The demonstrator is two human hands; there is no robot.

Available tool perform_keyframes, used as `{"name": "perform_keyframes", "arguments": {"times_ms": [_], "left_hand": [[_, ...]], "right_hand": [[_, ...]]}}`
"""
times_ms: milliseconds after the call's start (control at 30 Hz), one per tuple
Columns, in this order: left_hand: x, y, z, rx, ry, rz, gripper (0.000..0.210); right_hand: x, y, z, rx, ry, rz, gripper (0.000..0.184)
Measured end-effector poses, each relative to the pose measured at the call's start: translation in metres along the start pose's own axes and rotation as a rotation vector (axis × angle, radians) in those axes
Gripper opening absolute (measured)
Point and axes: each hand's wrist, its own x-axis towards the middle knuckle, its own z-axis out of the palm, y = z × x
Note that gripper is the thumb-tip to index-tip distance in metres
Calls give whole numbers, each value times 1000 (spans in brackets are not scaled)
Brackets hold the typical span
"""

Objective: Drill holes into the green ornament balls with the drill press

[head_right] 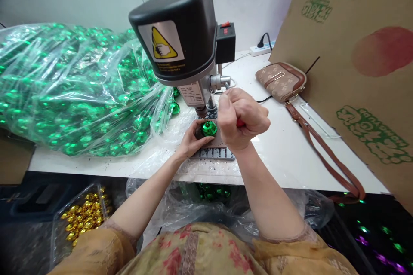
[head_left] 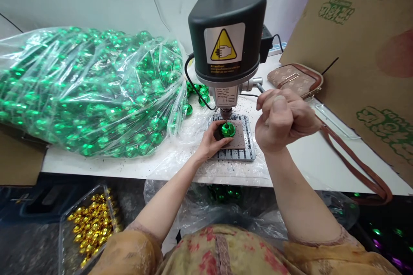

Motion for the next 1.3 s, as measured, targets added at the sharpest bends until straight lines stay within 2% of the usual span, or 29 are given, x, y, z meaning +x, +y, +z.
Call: {"name": "perform_keyframes", "arguments": {"times_ms": [233,400,467,567,667,733,867,933,1000,1033,1100,1167,1200,1233,1300], "left_hand": [[-1,-2,1,2,14,-7,61],[2,-2,4,-14,46,-37,62],[0,2,6,-10,79,-30,59],[-14,15,6,93,184,-1,52],[-49,33,5,241,245,27,48],[-81,42,4,285,122,118,48],[-131,47,3,482,-357,447,51],[-140,43,1,587,-448,552,58],[-134,38,-5,579,-393,611,64],[-125,36,-11,552,-320,624,61],[-97,31,-26,530,-84,595,40],[-57,25,-46,577,202,470,18],[-33,21,-57,612,317,382,15],[-9,16,-67,636,387,304,15],[39,5,-82,663,383,188,21]], "right_hand": [[-9,1,-7,-11,-48,-19,48],[12,-4,8,-110,50,101,54],[26,-7,15,-156,33,184,52],[39,-11,21,-237,-5,250,50],[41,-13,22,-227,-1,255,48],[41,-13,23,-160,19,233,46],[39,-9,23,-42,58,184,43],[39,-8,23,-32,45,183,44],[39,-9,21,-58,21,206,45],[38,-9,20,-72,10,212,46],[38,-11,18,-91,3,212,47],[37,-12,17,-107,3,215,47],[36,-13,17,-123,5,234,47],[36,-14,17,-138,11,255,47],[35,-14,18,-145,17,262,48]]}}
